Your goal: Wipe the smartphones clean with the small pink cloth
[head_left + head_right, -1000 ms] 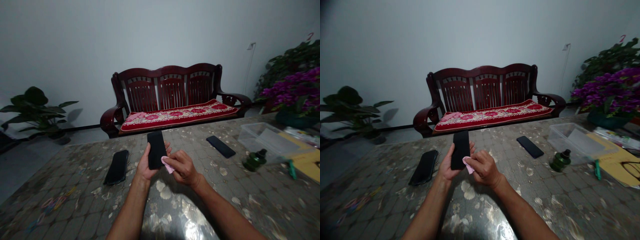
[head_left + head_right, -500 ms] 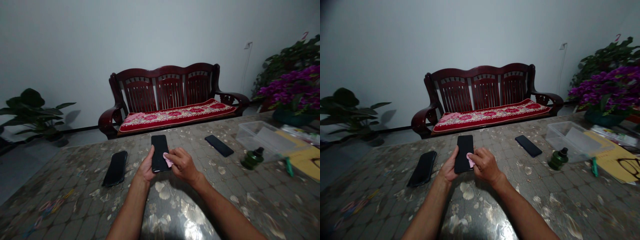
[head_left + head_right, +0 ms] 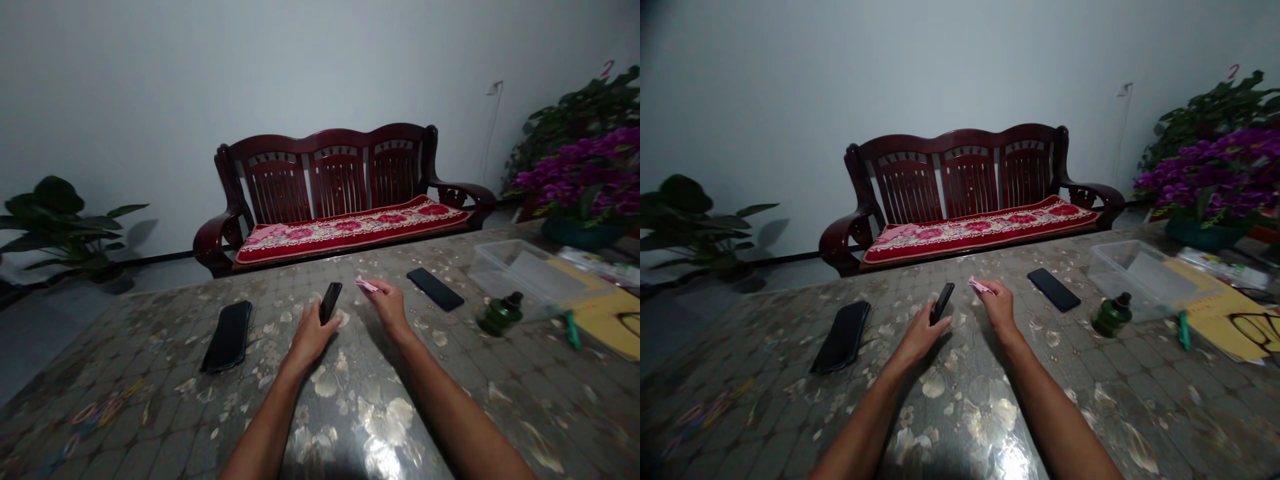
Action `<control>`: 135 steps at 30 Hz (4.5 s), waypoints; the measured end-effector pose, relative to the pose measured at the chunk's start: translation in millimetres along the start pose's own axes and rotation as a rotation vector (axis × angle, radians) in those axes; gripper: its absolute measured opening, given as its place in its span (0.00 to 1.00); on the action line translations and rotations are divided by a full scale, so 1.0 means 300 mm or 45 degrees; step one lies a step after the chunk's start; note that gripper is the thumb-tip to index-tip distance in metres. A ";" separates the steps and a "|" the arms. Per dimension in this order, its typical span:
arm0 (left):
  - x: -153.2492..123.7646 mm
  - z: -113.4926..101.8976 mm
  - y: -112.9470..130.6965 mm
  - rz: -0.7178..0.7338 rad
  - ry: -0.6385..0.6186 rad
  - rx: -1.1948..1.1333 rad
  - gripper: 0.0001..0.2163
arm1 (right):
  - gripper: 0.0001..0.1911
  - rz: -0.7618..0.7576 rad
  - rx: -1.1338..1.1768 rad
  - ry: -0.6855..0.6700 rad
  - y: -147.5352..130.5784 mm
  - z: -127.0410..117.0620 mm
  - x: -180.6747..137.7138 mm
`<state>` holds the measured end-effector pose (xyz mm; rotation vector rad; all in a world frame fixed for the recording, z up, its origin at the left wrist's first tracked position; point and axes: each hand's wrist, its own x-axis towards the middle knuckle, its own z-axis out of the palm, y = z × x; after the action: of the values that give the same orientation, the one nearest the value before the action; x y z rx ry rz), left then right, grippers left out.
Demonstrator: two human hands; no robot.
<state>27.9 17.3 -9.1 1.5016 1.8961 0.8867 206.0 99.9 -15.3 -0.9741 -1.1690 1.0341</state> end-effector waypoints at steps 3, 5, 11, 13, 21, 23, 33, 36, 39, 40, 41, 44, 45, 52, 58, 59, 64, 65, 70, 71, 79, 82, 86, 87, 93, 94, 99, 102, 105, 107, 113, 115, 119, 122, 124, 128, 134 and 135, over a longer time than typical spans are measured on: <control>-0.025 0.021 0.009 -0.029 0.084 0.518 0.37 | 0.13 0.329 0.296 0.085 0.048 -0.004 0.022; -0.038 0.027 0.015 -0.018 0.080 0.702 0.38 | 0.14 0.405 0.419 0.123 0.075 -0.004 0.027; -0.041 0.044 0.010 -0.020 0.062 0.871 0.37 | 0.15 0.418 0.319 0.110 0.137 0.008 0.007; -0.041 0.050 0.009 -0.031 0.036 0.867 0.37 | 0.16 0.406 0.240 0.079 0.153 0.015 -0.001; -0.048 0.063 0.020 -0.085 -0.011 0.847 0.36 | 0.17 0.407 0.142 0.015 0.181 0.029 -0.019; -0.048 0.067 0.020 -0.088 -0.008 0.865 0.36 | 0.17 0.415 0.141 0.012 0.184 0.027 -0.021; -0.034 0.078 0.029 -0.126 -0.019 0.872 0.36 | 0.18 0.412 0.145 0.042 0.193 0.025 -0.013; -0.032 0.087 0.034 -0.153 0.013 0.873 0.36 | 0.18 0.399 0.141 0.045 0.195 0.024 -0.010; -0.034 0.101 0.044 -0.191 0.050 0.869 0.36 | 0.19 0.393 0.137 0.050 0.198 0.023 -0.008; -0.036 0.106 0.048 -0.205 0.059 0.865 0.35 | 0.20 0.392 0.137 0.052 0.199 0.022 -0.008; -0.037 0.111 0.052 -0.220 0.067 0.860 0.35 | 0.20 0.392 0.137 0.054 0.201 0.022 -0.007; -0.037 0.127 0.057 -0.257 0.081 0.847 0.35 | 0.21 0.394 0.143 0.060 0.204 0.021 -0.007; -0.036 0.132 0.057 -0.267 0.083 0.846 0.35 | 0.21 0.395 0.146 0.060 0.205 0.021 -0.007; -0.036 0.158 0.052 -0.316 0.140 0.837 0.35 | 0.21 0.382 0.176 0.039 0.208 0.016 -0.009; -0.047 0.166 0.079 -0.377 0.140 0.791 0.34 | 0.19 0.388 0.206 0.068 0.207 0.015 -0.008; -0.048 0.169 0.083 -0.385 0.143 0.786 0.34 | 0.19 0.392 0.214 0.068 0.207 0.015 -0.008; -0.059 0.169 0.075 -0.377 0.130 0.699 0.37 | 0.20 0.404 0.201 0.007 0.210 0.009 -0.007; -0.065 0.162 0.062 -0.361 0.117 0.658 0.37 | 0.20 0.404 0.189 -0.009 0.210 0.006 -0.007; -0.119 0.074 -0.063 -0.036 0.048 0.333 0.34 | 0.18 0.248 -0.017 -0.126 0.205 -0.001 -0.005; -0.132 0.051 -0.093 0.047 0.031 0.268 0.33 | 0.17 0.144 -0.123 -0.157 0.202 0.004 -0.005; -0.169 -0.035 -0.200 0.507 -0.190 0.287 0.27 | 0.17 -0.470 -0.975 -0.560 0.140 0.070 0.001; -0.161 -0.031 -0.209 0.587 -0.236 0.332 0.25 | 0.17 -0.561 -1.234 -0.627 0.114 0.080 0.011; -0.152 -0.011 -0.234 0.743 -0.180 0.422 0.22 | 0.16 -0.526 -1.511 -0.754 0.086 0.088 0.010; -0.149 -0.006 -0.241 0.779 -0.150 0.439 0.21 | 0.16 -0.506 -1.555 -0.782 0.081 0.090 0.008; -0.126 -0.006 -0.260 0.904 -0.091 0.425 0.12 | 0.16 -0.543 -1.632 -0.866 0.062 0.099 -0.008; -0.124 -0.009 -0.262 0.914 -0.097 0.414 0.12 | 0.15 -0.565 -1.630 -0.887 0.060 0.098 -0.013; -0.125 -0.013 -0.275 0.911 -0.100 0.373 0.12 | 0.15 -0.652 -1.566 -0.996 0.063 0.091 -0.033; -0.126 -0.008 -0.282 0.920 -0.101 0.366 0.12 | 0.16 -0.603 -1.583 -0.928 0.071 0.093 -0.017; -0.125 -0.007 -0.281 0.934 -0.098 0.394 0.12 | 0.15 -0.566 -1.620 -0.855 0.077 0.104 0.003; -0.125 -0.008 -0.276 0.935 -0.104 0.429 0.12 | 0.14 -0.599 -1.612 -0.867 0.079 0.110 0.000; -0.130 -0.011 -0.266 0.932 -0.101 0.472 0.13 | 0.13 -0.754 -1.510 -1.011 0.079 0.092 -0.044; -0.130 -0.010 -0.266 0.933 -0.098 0.482 0.13 | 0.14 -0.740 -1.509 -1.006 0.082 0.087 -0.037; -0.129 -0.010 -0.268 0.926 -0.097 0.475 0.12 | 0.15 -0.668 -1.575 -0.893 0.088 0.099 -0.011; -0.130 -0.013 -0.266 0.911 -0.116 0.473 0.13 | 0.14 -0.678 -1.568 -0.894 0.086 0.107 -0.019; -0.133 -0.015 -0.263 0.904 -0.131 0.475 0.12 | 0.14 -0.721 -1.538 -0.959 0.080 0.104 -0.035; -0.138 -0.017 -0.257 0.890 -0.128 0.472 0.13 | 0.14 -0.754 -1.522 -1.021 0.076 0.092 -0.043; -0.140 -0.017 -0.250 0.923 -0.110 0.465 0.12 | 0.16 -0.638 -1.623 -0.874 0.089 0.128 0.008; -0.141 -0.016 -0.250 0.923 -0.104 0.469 0.12 | 0.15 -0.633 -1.632 -0.870 0.089 0.135 0.009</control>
<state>-12.1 -36.3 -63.4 2.4892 1.5048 0.7622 163.2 111.5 -34.9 -1.1654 -2.6199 0.0656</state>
